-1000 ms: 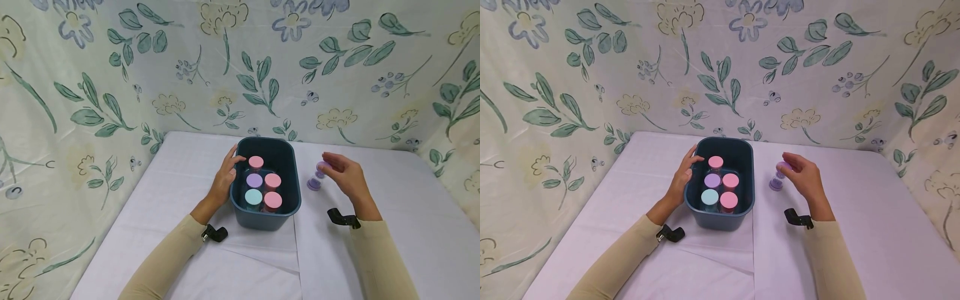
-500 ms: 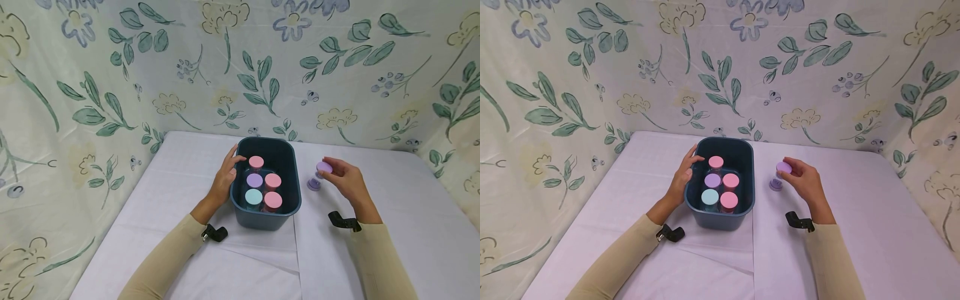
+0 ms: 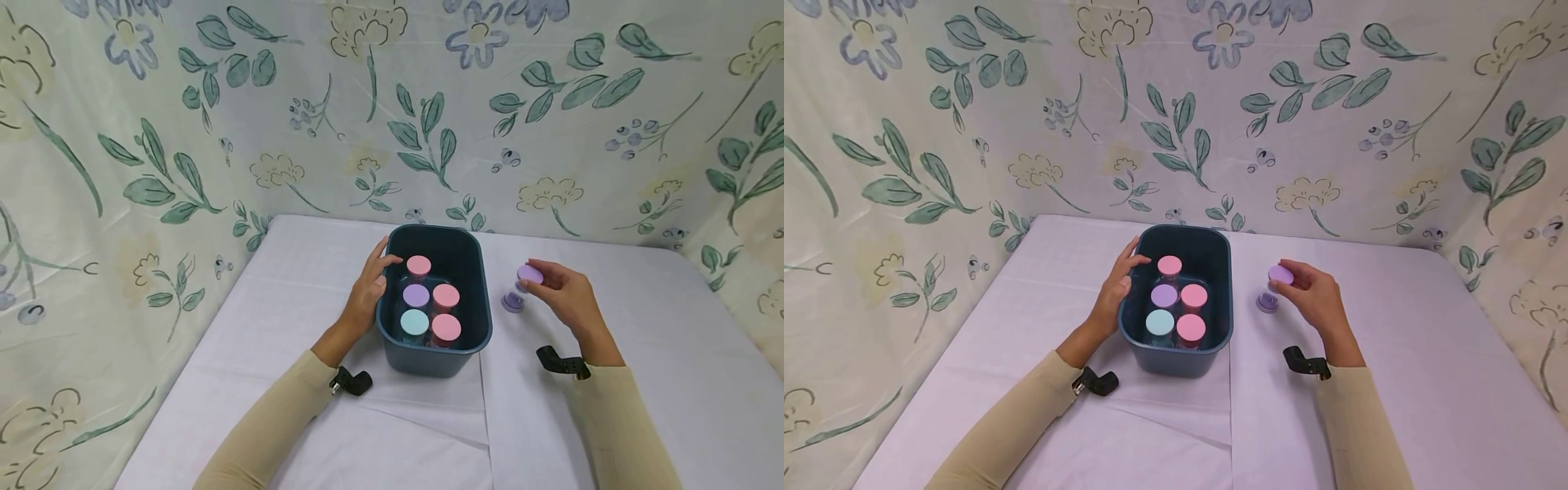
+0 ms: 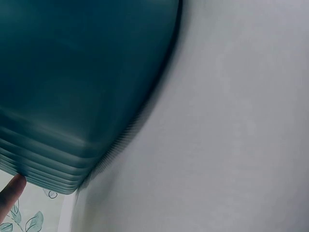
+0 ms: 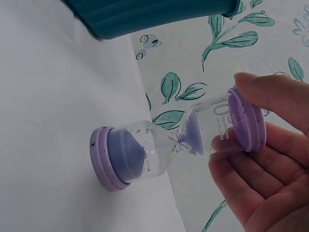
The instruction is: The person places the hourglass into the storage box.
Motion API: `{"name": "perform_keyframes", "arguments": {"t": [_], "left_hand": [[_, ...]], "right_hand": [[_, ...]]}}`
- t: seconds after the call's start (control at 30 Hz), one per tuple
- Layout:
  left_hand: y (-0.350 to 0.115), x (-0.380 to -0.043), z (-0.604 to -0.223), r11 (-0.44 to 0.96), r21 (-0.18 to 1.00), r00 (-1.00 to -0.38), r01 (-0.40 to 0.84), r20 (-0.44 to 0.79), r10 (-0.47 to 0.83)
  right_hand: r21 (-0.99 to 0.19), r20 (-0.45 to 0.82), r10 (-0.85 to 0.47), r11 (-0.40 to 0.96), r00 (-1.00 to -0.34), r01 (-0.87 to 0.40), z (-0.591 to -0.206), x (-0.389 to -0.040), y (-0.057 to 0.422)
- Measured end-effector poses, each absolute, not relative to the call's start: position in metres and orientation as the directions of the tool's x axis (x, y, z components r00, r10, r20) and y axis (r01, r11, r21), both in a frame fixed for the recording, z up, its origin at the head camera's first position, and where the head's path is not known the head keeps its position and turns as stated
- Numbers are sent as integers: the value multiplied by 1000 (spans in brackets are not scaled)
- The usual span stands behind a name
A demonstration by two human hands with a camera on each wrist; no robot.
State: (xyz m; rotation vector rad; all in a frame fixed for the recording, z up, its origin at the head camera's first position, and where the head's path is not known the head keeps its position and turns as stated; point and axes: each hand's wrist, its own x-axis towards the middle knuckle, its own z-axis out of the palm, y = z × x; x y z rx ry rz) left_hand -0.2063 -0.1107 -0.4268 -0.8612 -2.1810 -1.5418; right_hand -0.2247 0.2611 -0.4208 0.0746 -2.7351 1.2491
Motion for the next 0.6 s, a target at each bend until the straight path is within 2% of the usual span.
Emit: {"name": "perform_keyframes", "arguments": {"t": [0.43,0.6], "left_hand": [[-108,-203,-419,219,751,-778,622,565,273],[-107,-209,-427,225,746,-775,627,568,275]], "right_hand": [[-739,161,-9,662,-987,-126,-412,-233,256],[-721,197,-25,674,-980,-163,-400,-235,250]]}}
